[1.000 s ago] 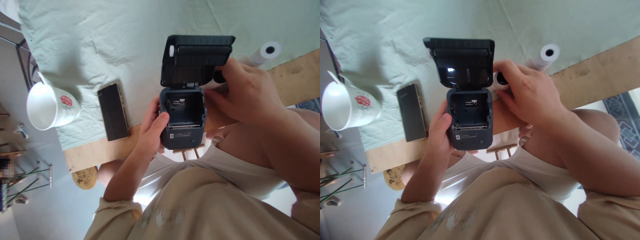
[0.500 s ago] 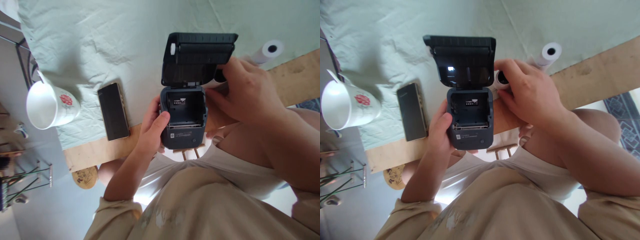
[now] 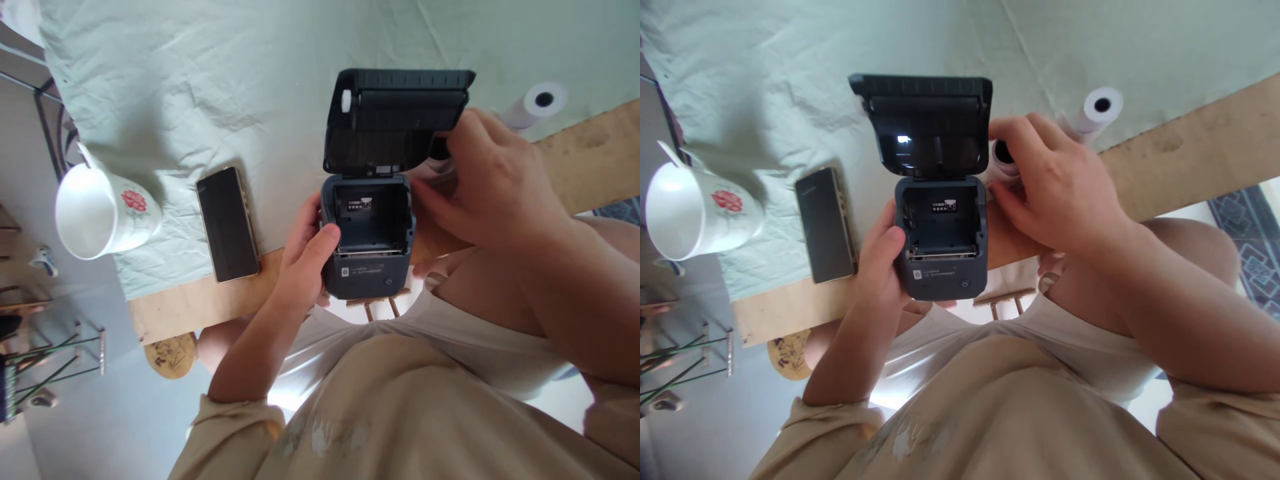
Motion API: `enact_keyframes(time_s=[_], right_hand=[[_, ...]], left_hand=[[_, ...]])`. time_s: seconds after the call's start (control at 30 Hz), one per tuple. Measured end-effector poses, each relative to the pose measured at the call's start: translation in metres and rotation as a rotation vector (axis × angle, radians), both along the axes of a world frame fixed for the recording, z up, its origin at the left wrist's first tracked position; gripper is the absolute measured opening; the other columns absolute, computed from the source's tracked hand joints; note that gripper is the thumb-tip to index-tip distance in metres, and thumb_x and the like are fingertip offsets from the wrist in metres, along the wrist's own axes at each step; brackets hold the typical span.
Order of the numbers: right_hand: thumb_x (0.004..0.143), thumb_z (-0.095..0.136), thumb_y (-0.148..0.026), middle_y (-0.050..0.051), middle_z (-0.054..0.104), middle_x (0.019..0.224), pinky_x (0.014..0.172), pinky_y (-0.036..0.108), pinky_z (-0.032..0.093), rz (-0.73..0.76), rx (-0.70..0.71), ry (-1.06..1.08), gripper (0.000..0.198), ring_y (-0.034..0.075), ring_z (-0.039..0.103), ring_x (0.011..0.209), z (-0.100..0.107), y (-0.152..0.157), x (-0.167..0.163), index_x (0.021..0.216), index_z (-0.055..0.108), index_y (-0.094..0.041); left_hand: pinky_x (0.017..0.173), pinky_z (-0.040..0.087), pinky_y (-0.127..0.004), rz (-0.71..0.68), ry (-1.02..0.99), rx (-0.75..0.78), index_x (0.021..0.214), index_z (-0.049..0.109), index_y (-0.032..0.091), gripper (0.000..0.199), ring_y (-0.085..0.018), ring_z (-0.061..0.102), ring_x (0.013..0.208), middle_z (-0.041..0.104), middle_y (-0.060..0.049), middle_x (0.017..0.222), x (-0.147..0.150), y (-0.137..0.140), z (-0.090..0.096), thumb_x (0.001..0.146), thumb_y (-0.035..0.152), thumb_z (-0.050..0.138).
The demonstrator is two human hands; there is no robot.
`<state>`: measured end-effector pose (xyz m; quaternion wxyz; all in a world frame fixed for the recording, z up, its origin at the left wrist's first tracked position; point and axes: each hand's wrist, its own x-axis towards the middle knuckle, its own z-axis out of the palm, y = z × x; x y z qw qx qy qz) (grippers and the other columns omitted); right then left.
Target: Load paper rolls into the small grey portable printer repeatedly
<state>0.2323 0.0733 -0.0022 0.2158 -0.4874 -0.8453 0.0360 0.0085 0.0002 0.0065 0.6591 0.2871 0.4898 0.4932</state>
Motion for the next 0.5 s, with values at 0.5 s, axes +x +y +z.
enact_keyframes(time_s=[0.5], right_hand=[[0.100,0.035,-0.045,0.005,0.063,0.113,0.074,0.031,0.054,0.049,0.017,0.035,0.041,0.021,0.069,0.101,-0.0002,0.0001,0.0007,0.131,0.048,-0.022]], left_hand=[[0.094,0.067,-0.036,0.001,-0.055,0.025,0.125,0.065,0.021,0.043,-0.029,0.072,0.120,0.074,-0.008,0.124,-0.0013,-0.0005,-0.0012,0.092,0.047,0.077]])
